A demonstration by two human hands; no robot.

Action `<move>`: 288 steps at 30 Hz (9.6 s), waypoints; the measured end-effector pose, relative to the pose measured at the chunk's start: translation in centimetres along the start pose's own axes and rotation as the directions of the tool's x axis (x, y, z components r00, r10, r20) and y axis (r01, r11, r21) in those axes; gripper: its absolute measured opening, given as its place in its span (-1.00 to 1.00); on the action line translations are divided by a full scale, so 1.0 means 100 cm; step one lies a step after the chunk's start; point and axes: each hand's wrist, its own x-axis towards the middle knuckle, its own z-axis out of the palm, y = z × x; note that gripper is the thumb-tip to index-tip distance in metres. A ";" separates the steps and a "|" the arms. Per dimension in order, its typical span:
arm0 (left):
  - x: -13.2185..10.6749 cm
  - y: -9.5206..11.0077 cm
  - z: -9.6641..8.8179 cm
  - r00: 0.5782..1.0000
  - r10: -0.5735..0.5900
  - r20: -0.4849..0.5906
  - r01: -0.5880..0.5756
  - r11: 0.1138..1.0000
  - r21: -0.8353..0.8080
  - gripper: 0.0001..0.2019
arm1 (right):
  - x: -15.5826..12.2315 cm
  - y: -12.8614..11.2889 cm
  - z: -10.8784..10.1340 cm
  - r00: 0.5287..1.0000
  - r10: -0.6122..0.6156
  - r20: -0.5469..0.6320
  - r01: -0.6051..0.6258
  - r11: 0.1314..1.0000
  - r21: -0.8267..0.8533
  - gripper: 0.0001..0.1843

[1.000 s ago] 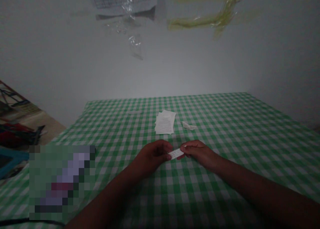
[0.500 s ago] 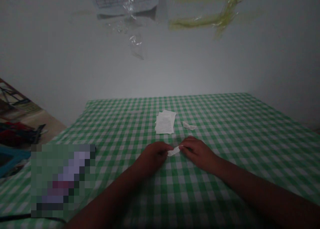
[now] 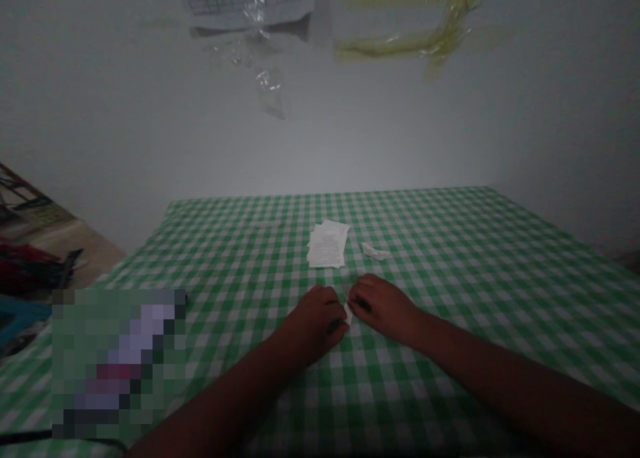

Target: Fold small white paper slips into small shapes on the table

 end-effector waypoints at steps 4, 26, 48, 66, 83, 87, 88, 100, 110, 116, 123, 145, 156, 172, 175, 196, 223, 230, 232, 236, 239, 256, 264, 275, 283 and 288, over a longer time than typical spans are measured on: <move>-0.002 -0.005 -0.002 0.999 0.049 -0.005 -0.049 0.998 -0.037 -0.81 | 0.000 0.001 -0.007 0.993 -0.066 0.095 0.063 0.997 0.035 -0.91; -0.002 -0.009 -0.016 0.994 0.053 0.096 -0.041 0.992 -0.120 -0.67 | -0.009 -0.002 -0.011 0.997 0.045 0.055 -0.051 0.992 0.119 -0.85; -0.007 0.003 -0.022 0.981 0.100 0.166 -0.109 0.993 0.043 -0.68 | 0.000 0.015 -0.007 0.979 0.185 -0.085 -0.159 0.955 0.249 -0.91; 0.005 -0.004 -0.001 0.998 -0.053 -0.025 0.058 0.961 0.270 -0.87 | -0.008 -0.005 0.000 0.996 -0.049 0.071 0.041 0.992 0.115 -0.91; 0.002 0.005 -0.006 0.993 -0.120 -0.009 0.116 0.930 0.350 -0.88 | -0.011 -0.020 -0.007 0.989 0.082 0.122 -0.088 0.995 0.040 -0.79; 0.001 0.006 -0.007 0.993 -0.118 -0.001 0.111 0.932 0.344 -0.89 | -0.015 -0.027 -0.009 0.986 0.090 0.137 -0.090 0.996 -0.005 -0.65; 0.001 0.007 -0.007 0.993 -0.120 0.000 0.113 0.933 0.341 -0.88 | -0.016 -0.028 -0.010 0.986 0.087 0.141 -0.087 0.996 -0.010 -0.61; -0.002 -0.005 -0.011 0.998 -0.066 -0.012 0.067 0.964 0.259 -0.71 | -0.002 0.030 -0.021 0.956 0.099 -0.277 -0.114 0.993 -0.039 -0.79; -0.002 -0.013 -0.025 0.999 0.010 0.046 -0.017 0.987 0.159 -0.85 | 0.001 0.071 -0.014 0.951 0.217 -0.222 -0.226 0.974 -0.016 -0.81; 0.002 -0.021 -0.020 0.998 0.017 0.060 -0.023 0.995 0.095 -0.81 | 0.004 0.062 -0.018 0.971 0.118 -0.208 -0.106 0.992 0.070 -0.86; 0.000 -0.017 -0.026 0.996 -0.074 0.049 0.070 0.995 0.077 -0.83 | -0.003 0.027 -0.018 0.996 -0.080 -0.026 0.084 0.973 0.214 -0.84; -0.001 -0.002 -0.021 0.996 -0.068 -0.053 0.028 0.838 -0.545 -0.83 | -0.011 -0.026 -0.019 0.974 0.203 -0.105 -0.089 0.760 0.643 -0.94; -0.002 0.002 -0.013 0.954 -0.282 -0.101 0.132 0.700 -0.702 -0.82 | -0.013 -0.031 -0.013 0.969 0.243 0.048 -0.120 0.293 0.949 -0.91; -0.008 0.020 -0.019 0.934 0.205 -0.291 -0.284 0.922 -0.263 -0.71 | -0.020 -0.040 -0.015 0.948 0.317 0.021 -0.173 0.459 0.871 -0.94; -0.007 0.019 -0.019 0.943 0.169 -0.288 -0.257 0.917 -0.305 -0.79 | -0.020 -0.042 -0.016 0.944 0.328 0.023 -0.187 0.478 0.858 -0.98; -0.004 0.022 -0.001 0.818 0.221 -0.531 -0.196 0.975 0.105 -0.75 | -0.020 -0.050 -0.005 0.913 0.407 0.026 -0.219 0.434 0.874 -0.85; 0.000 0.011 -0.012 0.882 0.013 -0.470 -0.092 0.985 -0.146 -0.77 | -0.013 -0.033 -0.020 0.944 0.323 -0.065 -0.137 0.564 0.815 -0.86; 0.004 -0.010 -0.013 0.882 -0.037 -0.470 0.037 0.999 -0.009 -0.76 | -0.008 -0.008 -0.030 0.919 0.255 -0.301 -0.121 0.908 0.402 -0.80; 0.005 -0.013 -0.012 0.895 -0.041 -0.445 0.041 0.999 -0.011 -0.75 | -0.007 -0.004 -0.029 0.954 0.150 -0.260 -0.069 0.953 0.293 -0.68; 0.007 -0.015 -0.012 0.914 -0.082 -0.398 0.042 0.993 -0.107 -0.74 | -0.007 0.004 -0.021 0.990 0.095 -0.100 -0.064 0.959 0.275 -0.68; 0.009 -0.016 -0.013 0.923 -0.123 -0.365 0.059 0.981 -0.182 -0.75 | -0.006 0.009 -0.015 0.994 0.098 -0.038 -0.083 0.957 0.278 -0.82; 0.007 -0.015 -0.016 0.956 -0.117 -0.269 0.002 0.919 -0.394 -0.84 | -0.006 0.007 -0.019 0.982 0.176 0.063 -0.180 0.799 0.575 -0.94; 0.006 -0.018 -0.015 0.961 -0.119 -0.251 0.012 0.920 -0.391 -0.83 | -0.007 0.006 -0.017 0.979 0.190 0.079 -0.197 0.752 0.629 -0.90; 0.005 -0.026 -0.013 0.975 -0.134 -0.180 0.047 0.906 -0.421 -0.76 | -0.006 0.009 -0.008 0.945 0.255 0.205 -0.301 0.432 0.850 -0.81; 0.005 -0.018 -0.020 0.980 -0.167 -0.104 0.108 0.897 -0.428 -0.79 | -0.004 0.014 -0.002 0.925 0.297 0.238 -0.324 0.284 0.902 -0.76; 0.004 -0.014 -0.024 0.983 -0.160 -0.087 0.109 0.900 -0.423 -0.78 | -0.003 0.013 -0.004 0.907 0.337 0.254 -0.355 0.281 0.892 -0.76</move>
